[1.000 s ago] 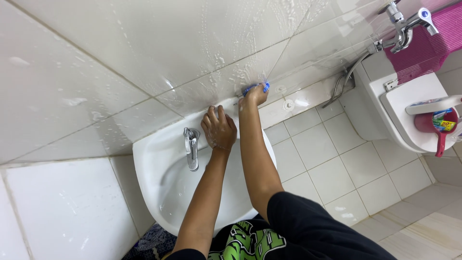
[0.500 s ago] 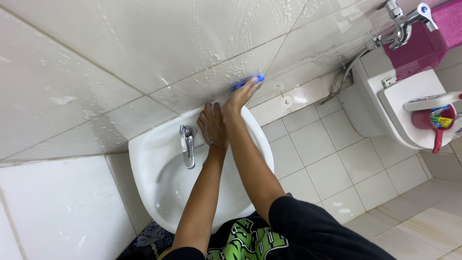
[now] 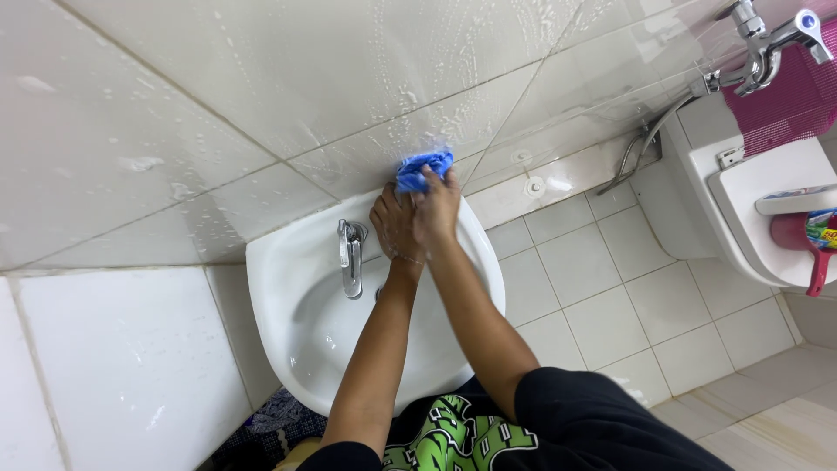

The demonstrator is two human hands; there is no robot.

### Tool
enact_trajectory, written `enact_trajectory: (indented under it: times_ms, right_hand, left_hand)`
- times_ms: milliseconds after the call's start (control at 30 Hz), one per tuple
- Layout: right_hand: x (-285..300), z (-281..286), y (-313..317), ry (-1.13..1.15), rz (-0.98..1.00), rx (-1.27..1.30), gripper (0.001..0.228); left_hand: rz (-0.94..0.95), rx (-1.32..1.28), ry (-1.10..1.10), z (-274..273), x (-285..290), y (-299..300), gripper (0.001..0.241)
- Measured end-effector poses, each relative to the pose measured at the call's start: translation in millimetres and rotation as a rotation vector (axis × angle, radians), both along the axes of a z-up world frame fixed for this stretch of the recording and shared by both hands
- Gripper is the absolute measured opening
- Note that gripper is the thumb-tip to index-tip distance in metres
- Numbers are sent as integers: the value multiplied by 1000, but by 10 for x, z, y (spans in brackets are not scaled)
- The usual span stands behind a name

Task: The person wets a blue cloth in a sink, wrings it out, and scrubs the tiled wall above the sink. They then kneel to clean the lower wall tiles and the baseboard area, repeatedly rinsing the cloth in a bucket and wringing it out before continuing to wipe the surfaces.

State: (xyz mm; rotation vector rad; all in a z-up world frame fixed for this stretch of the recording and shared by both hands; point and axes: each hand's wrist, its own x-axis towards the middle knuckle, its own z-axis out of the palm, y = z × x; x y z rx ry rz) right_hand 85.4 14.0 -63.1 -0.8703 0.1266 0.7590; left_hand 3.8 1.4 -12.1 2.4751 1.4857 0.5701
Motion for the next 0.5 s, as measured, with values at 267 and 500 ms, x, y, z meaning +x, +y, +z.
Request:
enact_trajectory:
  times_ms: [267,500]
  right_hand:
    - [819,56,115,48,-148,28,44]
    - [682,323,253,270,-140,-49,54]
  left_hand:
    - [22,124,-124,130,45,-75,39]
    - [30,106,-115,106,63,-83,38]
